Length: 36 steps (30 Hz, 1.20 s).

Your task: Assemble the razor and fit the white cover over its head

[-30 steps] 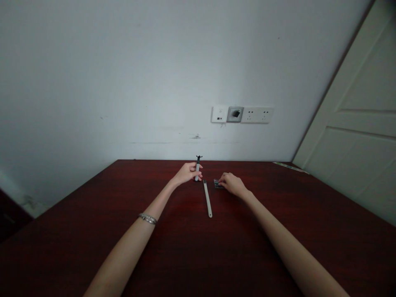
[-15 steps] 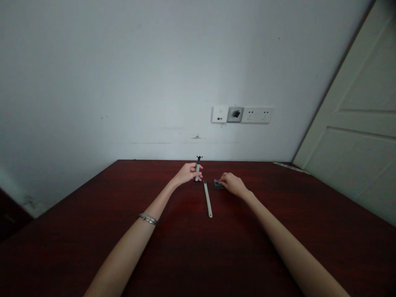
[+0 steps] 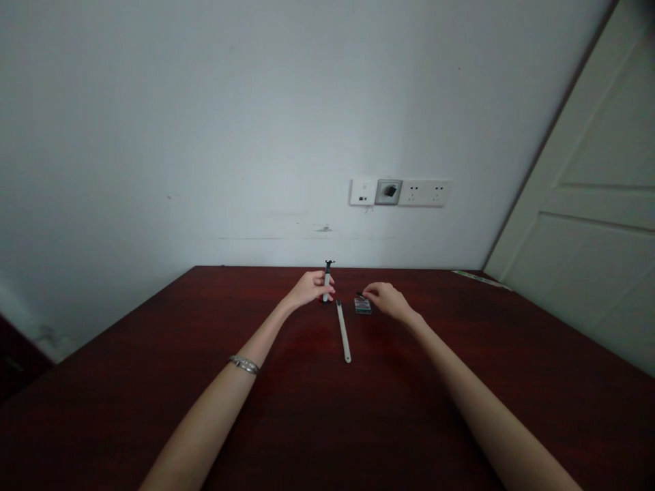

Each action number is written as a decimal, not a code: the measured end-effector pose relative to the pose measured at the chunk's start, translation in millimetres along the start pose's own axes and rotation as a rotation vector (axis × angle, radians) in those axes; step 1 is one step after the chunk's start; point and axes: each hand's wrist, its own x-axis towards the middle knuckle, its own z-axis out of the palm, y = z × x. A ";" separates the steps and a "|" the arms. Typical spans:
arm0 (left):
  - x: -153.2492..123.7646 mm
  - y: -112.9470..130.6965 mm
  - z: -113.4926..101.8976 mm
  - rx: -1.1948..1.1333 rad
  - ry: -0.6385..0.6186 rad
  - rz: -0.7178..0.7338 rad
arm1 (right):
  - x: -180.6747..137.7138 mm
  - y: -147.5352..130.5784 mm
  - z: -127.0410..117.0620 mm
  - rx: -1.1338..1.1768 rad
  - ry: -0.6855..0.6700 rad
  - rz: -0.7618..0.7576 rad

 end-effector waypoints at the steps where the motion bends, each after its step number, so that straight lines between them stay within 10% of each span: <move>1: 0.6 -0.5 -0.6 0.003 0.004 0.001 | 1.9 -0.7 -2.9 0.043 0.002 -0.008; 12: 0.2 4.8 -0.2 -0.016 0.038 0.011 | -4.0 -46.8 -30.3 0.459 0.041 -0.218; 36: -2.0 7.1 4.7 -0.049 -0.010 0.000 | -5.4 -63.9 -11.3 0.552 0.113 -0.192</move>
